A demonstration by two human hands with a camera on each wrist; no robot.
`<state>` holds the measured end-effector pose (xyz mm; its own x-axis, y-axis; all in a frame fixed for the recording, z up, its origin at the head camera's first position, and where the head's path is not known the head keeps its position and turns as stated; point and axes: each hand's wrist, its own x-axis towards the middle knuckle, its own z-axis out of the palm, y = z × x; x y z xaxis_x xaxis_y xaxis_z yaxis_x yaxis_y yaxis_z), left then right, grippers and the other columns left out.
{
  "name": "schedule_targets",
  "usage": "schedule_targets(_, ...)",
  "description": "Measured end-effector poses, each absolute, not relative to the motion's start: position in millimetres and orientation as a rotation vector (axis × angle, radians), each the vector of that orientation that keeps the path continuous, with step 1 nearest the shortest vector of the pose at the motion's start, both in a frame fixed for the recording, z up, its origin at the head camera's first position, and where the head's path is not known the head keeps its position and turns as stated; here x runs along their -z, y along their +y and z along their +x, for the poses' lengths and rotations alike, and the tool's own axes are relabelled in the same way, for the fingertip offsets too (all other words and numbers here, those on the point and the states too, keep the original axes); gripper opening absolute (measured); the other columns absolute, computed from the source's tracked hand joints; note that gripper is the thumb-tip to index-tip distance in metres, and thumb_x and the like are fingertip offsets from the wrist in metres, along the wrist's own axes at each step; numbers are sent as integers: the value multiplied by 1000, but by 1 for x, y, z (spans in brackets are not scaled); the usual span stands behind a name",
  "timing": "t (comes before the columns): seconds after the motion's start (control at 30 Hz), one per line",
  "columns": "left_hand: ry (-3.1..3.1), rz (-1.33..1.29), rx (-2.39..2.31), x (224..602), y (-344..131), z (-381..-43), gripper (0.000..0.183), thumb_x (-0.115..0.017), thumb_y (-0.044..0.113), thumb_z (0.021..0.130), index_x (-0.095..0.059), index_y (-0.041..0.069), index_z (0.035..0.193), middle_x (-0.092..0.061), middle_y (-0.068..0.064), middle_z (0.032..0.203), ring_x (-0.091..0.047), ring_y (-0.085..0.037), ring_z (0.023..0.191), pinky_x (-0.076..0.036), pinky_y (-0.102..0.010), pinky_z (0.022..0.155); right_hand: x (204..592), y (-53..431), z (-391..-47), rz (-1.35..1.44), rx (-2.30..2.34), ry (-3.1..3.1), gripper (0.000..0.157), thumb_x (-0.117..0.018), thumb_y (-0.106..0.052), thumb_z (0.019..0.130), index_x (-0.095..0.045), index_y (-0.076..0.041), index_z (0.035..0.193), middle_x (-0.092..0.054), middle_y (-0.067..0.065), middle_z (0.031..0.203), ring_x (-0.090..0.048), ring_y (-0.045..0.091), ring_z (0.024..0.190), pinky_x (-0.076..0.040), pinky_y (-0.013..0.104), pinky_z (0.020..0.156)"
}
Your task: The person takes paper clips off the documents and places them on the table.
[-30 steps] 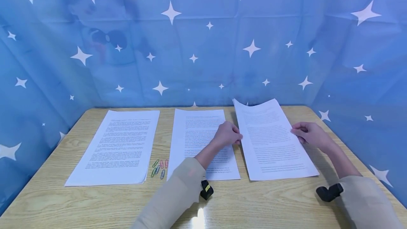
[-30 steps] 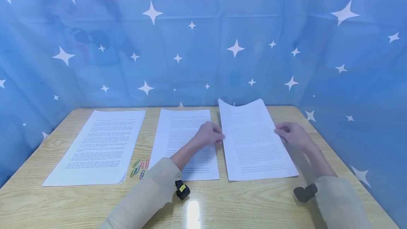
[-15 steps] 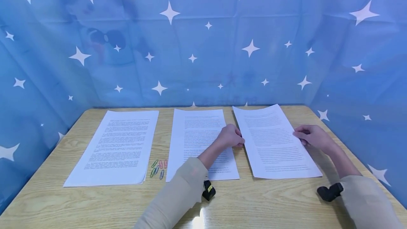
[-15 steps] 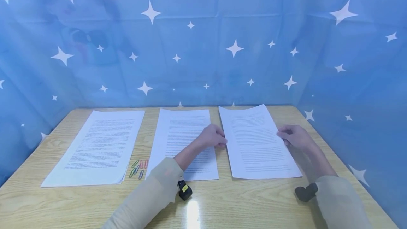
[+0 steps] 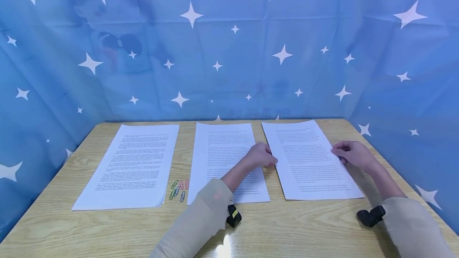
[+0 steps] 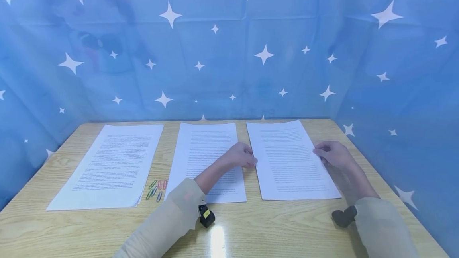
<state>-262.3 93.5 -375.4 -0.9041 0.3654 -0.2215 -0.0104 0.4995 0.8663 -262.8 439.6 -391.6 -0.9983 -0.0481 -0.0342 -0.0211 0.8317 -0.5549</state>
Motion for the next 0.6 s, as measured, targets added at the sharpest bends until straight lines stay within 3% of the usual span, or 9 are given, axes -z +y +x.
schedule_targets(0.3,2300,352,-1461,375,87,-258,48,-70,13,94,-55,-4,136,-65,-4,87,-65,-17,83,-51,-33,88,388,437,-261,-26,844,2997,41,-55,-25,105,-59,12,123,-63,12,92,-57,22,78,-48,29,60)
schedule_targets(0.43,2306,364,-1486,373,86,-253,48,-69,13,94,-56,-2,137,-66,-5,97,-67,-20,87,-54,-32,80,388,437,-260,-22,857,3000,42,-53,-26,106,-58,11,124,-64,14,96,-58,23,81,-48,29,61)
schedule_targets(0.6,2326,360,-1500,369,83,-246,44,-69,14,94,-59,1,135,-66,-7,107,-68,-20,90,-55,-31,79,384,434,-257,-33,877,3025,43,-52,-28,106,-58,10,126,-64,22,108,-61,32,93,-49,30,67)
